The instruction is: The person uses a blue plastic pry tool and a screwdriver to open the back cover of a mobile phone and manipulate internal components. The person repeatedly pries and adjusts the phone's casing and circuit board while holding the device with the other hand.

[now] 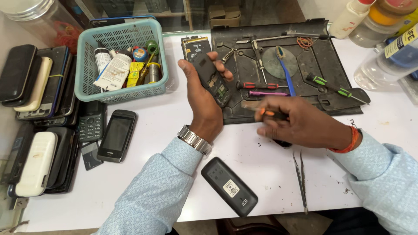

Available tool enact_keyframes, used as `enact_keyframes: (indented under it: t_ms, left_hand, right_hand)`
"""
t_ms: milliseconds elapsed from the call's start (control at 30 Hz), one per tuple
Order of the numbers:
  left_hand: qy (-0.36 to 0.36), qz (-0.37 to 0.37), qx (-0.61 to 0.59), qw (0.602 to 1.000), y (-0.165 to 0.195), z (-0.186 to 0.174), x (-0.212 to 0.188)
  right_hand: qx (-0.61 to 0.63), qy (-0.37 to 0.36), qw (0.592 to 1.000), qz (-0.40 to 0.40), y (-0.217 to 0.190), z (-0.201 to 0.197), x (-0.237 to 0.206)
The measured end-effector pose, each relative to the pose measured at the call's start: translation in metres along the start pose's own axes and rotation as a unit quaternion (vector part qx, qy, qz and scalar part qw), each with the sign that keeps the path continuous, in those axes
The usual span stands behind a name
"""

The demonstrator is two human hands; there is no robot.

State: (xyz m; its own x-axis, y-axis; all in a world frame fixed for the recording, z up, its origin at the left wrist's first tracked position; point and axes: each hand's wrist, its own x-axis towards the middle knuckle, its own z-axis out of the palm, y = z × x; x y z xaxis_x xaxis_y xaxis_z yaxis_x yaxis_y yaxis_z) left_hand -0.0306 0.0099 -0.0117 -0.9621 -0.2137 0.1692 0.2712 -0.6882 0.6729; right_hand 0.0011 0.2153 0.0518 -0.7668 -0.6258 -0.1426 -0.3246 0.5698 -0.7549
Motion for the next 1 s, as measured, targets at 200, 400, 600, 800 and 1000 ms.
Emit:
enact_keyframes:
  t_ms: [200,400,600,800,1000]
  left_hand:
    - [-0.019,-0.019,0.011,1.000,0.0008,0.0008,-0.0041]
    - [-0.027,-0.024,0.005,0.999,0.0003,0.0016,-0.0040]
    - [-0.039,-0.040,-0.007,0.998,-0.0018,0.0011,-0.0029]
    - [-0.083,-0.078,-0.048,0.992,-0.0002,0.0015,-0.0035]
    - [-0.109,-0.102,-0.028,0.988,-0.0015,0.0026,-0.0046]
  right_hand:
    - [-0.065,-0.034,0.997,-0.015,-0.0059,0.0030,0.0006]
    - [-0.091,-0.059,0.994,-0.012,-0.0048,0.0030,0.0012]
    - [-0.111,-0.080,0.991,0.002,-0.0050,0.0065,0.0010]
    - [-0.163,-0.069,0.983,-0.042,-0.0069,0.0066,-0.0013]
    - [-0.120,-0.075,0.990,0.019,-0.0023,0.0038,-0.0006]
